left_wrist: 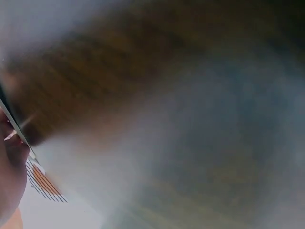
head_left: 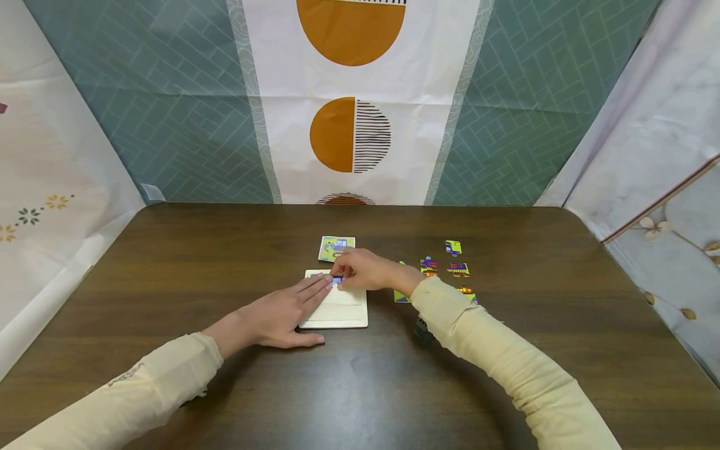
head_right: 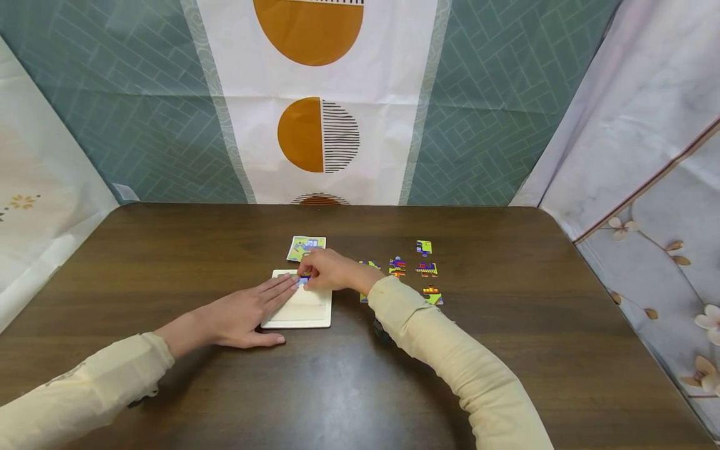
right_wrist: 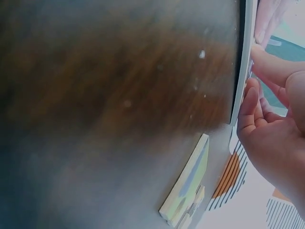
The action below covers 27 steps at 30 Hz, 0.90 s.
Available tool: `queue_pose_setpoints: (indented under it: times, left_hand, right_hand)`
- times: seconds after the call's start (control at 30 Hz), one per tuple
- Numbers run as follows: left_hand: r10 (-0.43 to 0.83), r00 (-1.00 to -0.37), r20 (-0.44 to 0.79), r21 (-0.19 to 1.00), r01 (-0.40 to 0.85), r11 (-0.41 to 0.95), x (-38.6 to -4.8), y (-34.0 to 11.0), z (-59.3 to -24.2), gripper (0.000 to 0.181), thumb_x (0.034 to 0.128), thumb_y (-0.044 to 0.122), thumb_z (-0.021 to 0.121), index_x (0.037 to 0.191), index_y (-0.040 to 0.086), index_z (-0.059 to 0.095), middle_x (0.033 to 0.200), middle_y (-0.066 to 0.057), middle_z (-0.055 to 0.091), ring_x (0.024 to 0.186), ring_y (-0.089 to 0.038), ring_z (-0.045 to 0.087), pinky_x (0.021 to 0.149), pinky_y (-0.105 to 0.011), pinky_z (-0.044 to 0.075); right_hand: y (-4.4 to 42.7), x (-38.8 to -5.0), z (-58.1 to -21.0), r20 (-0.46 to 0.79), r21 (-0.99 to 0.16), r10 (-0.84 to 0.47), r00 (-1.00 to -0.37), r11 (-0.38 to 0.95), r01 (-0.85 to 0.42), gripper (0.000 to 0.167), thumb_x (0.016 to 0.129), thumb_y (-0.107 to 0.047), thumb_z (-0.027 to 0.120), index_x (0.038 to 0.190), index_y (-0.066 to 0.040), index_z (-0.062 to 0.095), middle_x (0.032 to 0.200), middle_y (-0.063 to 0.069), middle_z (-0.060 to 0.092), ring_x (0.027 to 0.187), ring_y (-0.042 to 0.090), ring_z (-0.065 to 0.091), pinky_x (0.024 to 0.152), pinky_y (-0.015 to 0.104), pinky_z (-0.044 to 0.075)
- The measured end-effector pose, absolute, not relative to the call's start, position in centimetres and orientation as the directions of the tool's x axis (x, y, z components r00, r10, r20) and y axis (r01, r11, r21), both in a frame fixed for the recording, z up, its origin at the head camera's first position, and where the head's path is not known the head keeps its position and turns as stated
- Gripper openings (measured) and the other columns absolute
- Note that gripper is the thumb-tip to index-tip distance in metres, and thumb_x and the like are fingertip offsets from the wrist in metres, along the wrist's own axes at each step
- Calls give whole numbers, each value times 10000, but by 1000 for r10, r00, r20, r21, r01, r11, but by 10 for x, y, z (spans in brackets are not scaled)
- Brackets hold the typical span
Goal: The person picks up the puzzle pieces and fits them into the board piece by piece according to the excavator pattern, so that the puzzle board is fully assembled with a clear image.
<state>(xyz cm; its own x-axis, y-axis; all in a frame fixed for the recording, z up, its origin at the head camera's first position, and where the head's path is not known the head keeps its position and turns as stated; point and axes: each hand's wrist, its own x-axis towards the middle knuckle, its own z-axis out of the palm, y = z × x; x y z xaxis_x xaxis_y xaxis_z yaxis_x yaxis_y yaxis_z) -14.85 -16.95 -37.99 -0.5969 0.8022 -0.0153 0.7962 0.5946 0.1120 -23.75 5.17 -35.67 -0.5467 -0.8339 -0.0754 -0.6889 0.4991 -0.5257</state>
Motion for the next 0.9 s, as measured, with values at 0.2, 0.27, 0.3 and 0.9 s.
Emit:
queue_pose_setpoints:
  times: [0.2,0.27,0.3,0.9]
  left_hand:
    - [732,-680,-47,331,680,654,-152,-173,-375,710,980,482,487,1495,19,331,1570,-100,254,1430,-276,232,1100,-466,290]
    - [713,-700,-44,403,640,654,-155,-174,-372,601,992,368,486,1477,29,381,1552,-88,301,1411,-274,281,1086,-485,308]
    - [706,-707,-41,438,622,649,-157,-175,-371,557,990,302,474,1468,28,397,1542,-88,322,1400,-275,304,1080,-495,314]
    - [732,-681,-27,484,631,606,-165,-178,-369,493,949,69,364,1430,13,454,1513,-117,368,1373,-312,344,1062,-537,316]
  right_hand:
    - [51,-237,-357,-77,-533,-832,-550,500,-682,225,879,-74,704,1094,-13,678,1008,59,584,891,155,594,802,198,460]
    - [51,-237,-356,-84,-539,-831,-550,502,-676,228,882,-75,703,1100,-14,680,1012,58,581,892,152,594,802,195,460]
    - [51,-238,-356,-89,-545,-830,-551,503,-671,230,883,-75,703,1104,-13,680,1015,60,580,894,153,595,805,200,462]
    - [51,-242,-355,-98,-538,-837,-538,499,-679,253,872,-75,717,1111,3,689,976,62,598,869,149,604,791,197,467]
